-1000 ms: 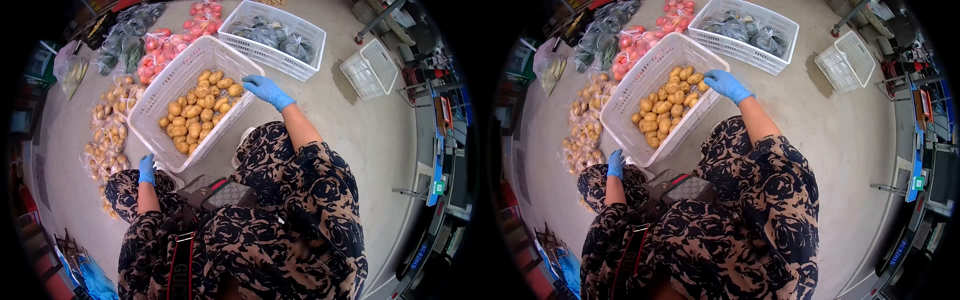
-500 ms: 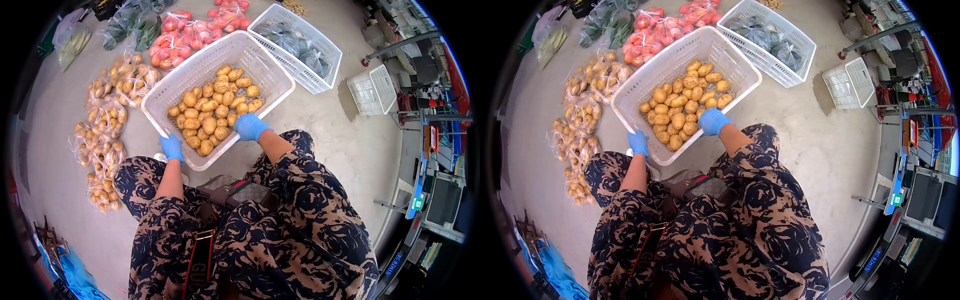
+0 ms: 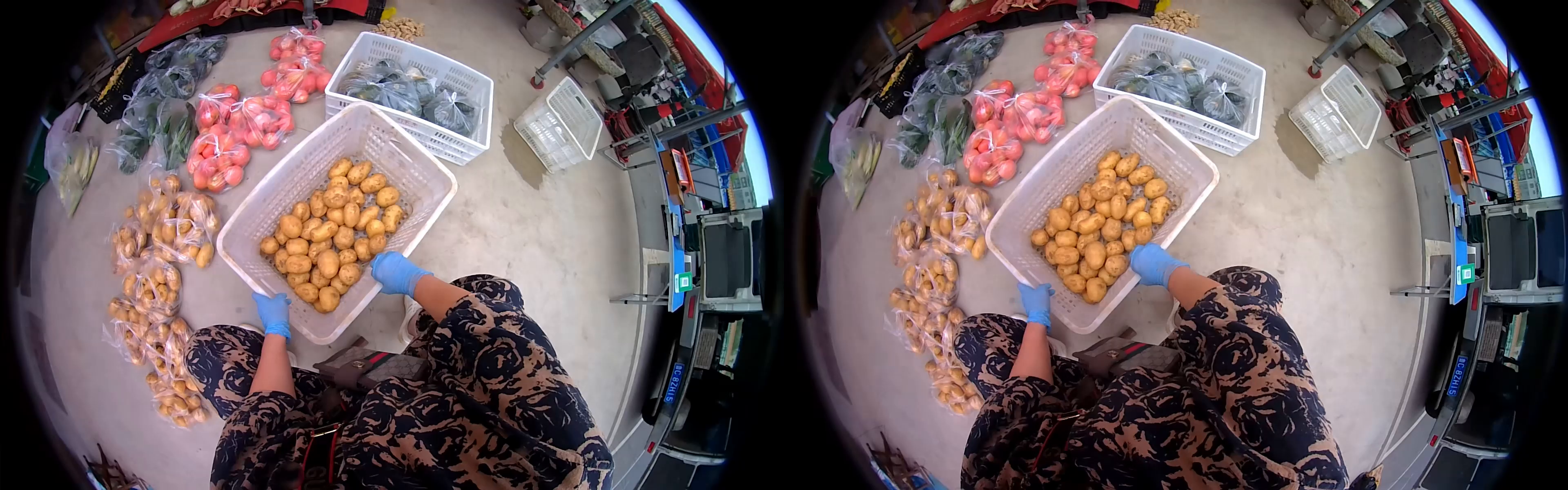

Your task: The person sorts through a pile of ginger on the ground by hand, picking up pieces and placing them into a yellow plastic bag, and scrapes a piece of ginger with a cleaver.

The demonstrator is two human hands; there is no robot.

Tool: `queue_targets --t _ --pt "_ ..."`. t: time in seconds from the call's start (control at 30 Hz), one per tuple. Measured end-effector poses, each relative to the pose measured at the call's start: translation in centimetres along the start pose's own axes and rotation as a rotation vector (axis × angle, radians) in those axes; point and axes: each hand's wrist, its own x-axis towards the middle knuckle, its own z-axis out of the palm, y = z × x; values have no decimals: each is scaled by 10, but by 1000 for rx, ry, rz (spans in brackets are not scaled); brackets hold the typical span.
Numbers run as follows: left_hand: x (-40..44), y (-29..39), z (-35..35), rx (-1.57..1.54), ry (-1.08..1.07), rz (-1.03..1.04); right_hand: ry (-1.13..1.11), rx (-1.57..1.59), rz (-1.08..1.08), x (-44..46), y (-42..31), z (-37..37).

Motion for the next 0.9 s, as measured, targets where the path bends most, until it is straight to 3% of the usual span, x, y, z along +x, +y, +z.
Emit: queue_targets --t 0.07,0.13,0.2,0.3,0.33,0.43,0.53,0.6,0.7,0.77,0.83,0.87,0.9 --pt "-12 27 27 136 -149 -2 -40 -7 90 -28 14 7" --pt "12 13 62 186 -328 179 -92 8 190 -55 25 15" --pt "22 43 96 559 -529 306 -151 9 279 -77 39 16" --pt "9 109 133 801 -723 418 -234 35 373 -99 65 12" --pt "5 126 141 886 -736 421 -253 51 396 -100 73 11" --pt "-15 156 128 604 -703 946 -166 57 445 -99 94 18" --pt "-45 185 56 511 -731 856 -220 41 429 -92 101 10" --pt "-26 155 7 635 -636 980 -232 28 444 -91 98 15" --pt "-25 152 -56 1158 -472 604 -462 -11 440 -79 86 -8" --pt "-21 131 -74 935 -329 751 -640 -45 563 -51 62 -18" --pt "-7 134 -74 721 -265 800 -405 -137 440 -12 -16 -77" --pt "-5 136 -69 626 -287 764 -64 -47 250 -2 -46 -75" --pt "0 137 -64 531 -317 726 102 281 149 7 -67 -60"
